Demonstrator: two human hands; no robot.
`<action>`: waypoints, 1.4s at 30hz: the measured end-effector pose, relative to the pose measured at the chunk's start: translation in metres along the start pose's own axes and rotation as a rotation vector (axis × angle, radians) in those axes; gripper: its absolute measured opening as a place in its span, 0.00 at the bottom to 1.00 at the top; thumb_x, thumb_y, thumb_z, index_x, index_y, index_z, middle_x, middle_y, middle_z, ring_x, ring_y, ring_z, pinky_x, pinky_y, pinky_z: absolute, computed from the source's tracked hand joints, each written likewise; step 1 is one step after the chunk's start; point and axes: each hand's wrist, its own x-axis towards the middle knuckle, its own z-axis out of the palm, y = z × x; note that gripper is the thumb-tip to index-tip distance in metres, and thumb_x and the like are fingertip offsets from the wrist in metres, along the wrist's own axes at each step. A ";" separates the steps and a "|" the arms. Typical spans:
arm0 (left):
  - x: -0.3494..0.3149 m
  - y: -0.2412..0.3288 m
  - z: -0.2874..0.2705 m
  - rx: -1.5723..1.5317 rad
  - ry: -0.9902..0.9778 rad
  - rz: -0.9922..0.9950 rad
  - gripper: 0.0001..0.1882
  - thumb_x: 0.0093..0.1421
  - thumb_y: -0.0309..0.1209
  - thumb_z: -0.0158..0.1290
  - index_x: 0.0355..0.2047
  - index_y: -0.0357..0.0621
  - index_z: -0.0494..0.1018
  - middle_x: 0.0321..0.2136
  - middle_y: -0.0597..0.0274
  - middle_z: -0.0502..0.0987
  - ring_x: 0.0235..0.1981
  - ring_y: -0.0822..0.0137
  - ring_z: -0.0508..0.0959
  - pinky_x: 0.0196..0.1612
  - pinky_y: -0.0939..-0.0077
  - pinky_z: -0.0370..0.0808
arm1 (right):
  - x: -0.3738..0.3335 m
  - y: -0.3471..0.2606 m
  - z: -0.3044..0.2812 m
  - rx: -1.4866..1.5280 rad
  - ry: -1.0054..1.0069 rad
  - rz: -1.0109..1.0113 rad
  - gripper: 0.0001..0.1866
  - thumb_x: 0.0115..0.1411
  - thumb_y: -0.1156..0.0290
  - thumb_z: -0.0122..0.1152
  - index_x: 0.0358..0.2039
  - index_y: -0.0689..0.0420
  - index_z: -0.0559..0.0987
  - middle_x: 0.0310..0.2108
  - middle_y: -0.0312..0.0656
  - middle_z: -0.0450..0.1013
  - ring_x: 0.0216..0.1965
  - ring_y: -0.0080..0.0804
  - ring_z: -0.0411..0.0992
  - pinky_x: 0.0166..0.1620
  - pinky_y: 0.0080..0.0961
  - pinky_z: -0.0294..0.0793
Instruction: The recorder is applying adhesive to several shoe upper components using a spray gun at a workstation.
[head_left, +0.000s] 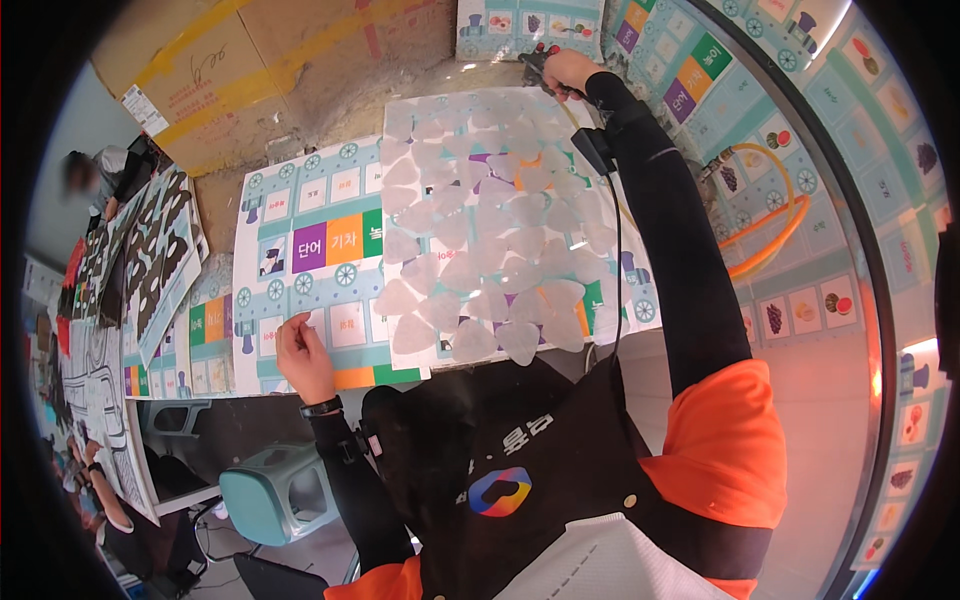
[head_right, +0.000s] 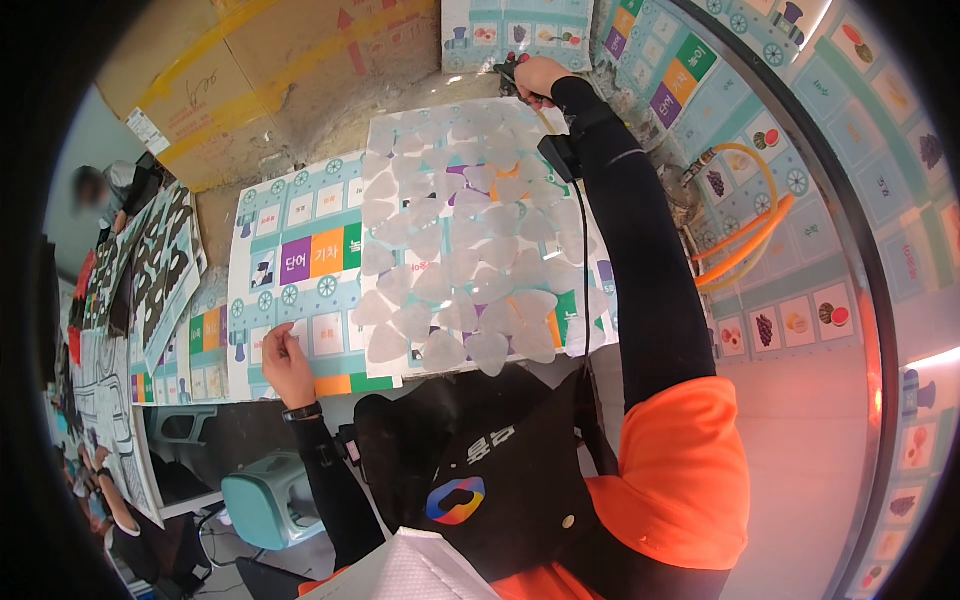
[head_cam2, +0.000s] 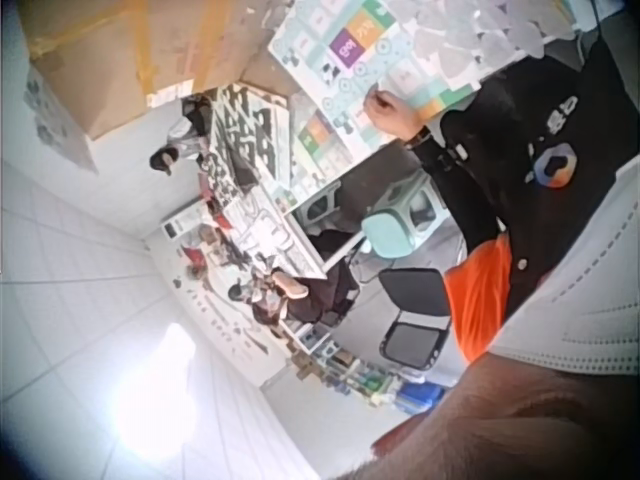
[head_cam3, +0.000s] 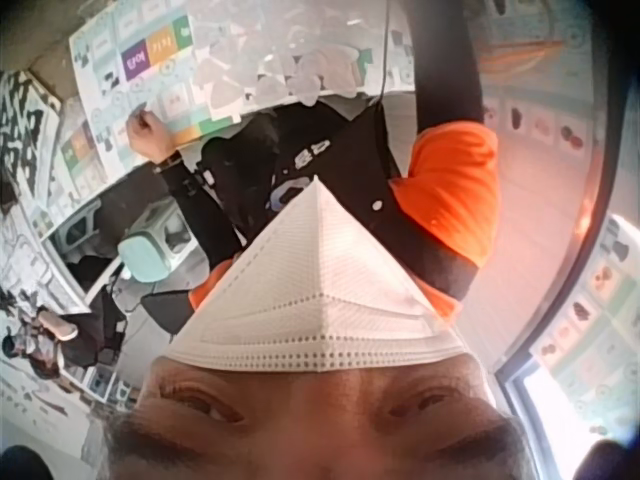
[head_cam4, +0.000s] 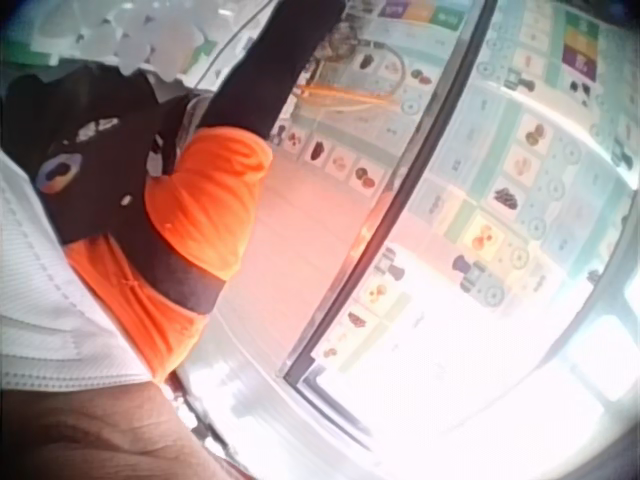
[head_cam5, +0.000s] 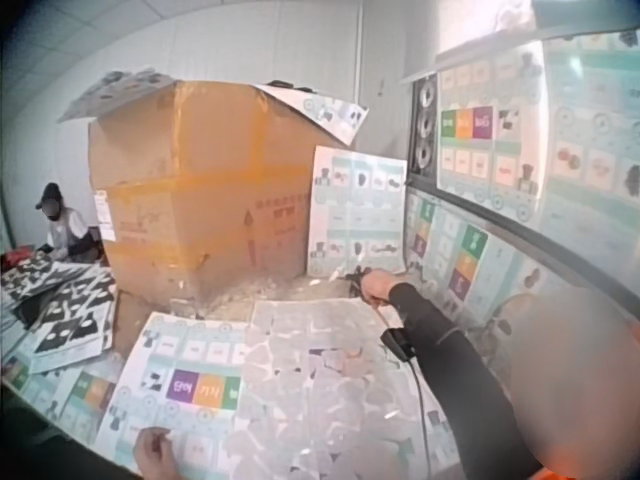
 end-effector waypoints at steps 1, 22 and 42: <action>0.000 -0.001 0.000 0.003 0.000 -0.002 0.08 0.63 0.19 0.50 0.39 0.37 0.78 0.29 0.60 0.75 0.25 0.68 0.71 0.32 0.73 0.71 | 0.000 -0.003 0.003 -0.009 0.004 0.001 0.08 0.48 0.72 0.54 0.20 0.64 0.75 0.18 0.47 0.72 0.18 0.35 0.73 0.19 0.30 0.65; -0.001 -0.005 0.000 -0.015 -0.007 -0.030 0.08 0.63 0.19 0.50 0.39 0.36 0.78 0.29 0.59 0.75 0.25 0.68 0.71 0.32 0.73 0.71 | -0.003 -0.013 0.003 -0.182 0.019 0.075 0.07 0.47 0.73 0.55 0.17 0.62 0.75 0.19 0.44 0.73 0.17 0.35 0.71 0.20 0.31 0.66; -0.001 -0.004 0.001 -0.026 0.001 0.010 0.08 0.62 0.19 0.50 0.39 0.36 0.78 0.29 0.59 0.75 0.25 0.68 0.71 0.32 0.73 0.70 | -0.017 0.018 -0.018 -0.083 0.137 0.136 0.09 0.51 0.72 0.56 0.19 0.63 0.75 0.19 0.44 0.73 0.17 0.33 0.73 0.19 0.29 0.68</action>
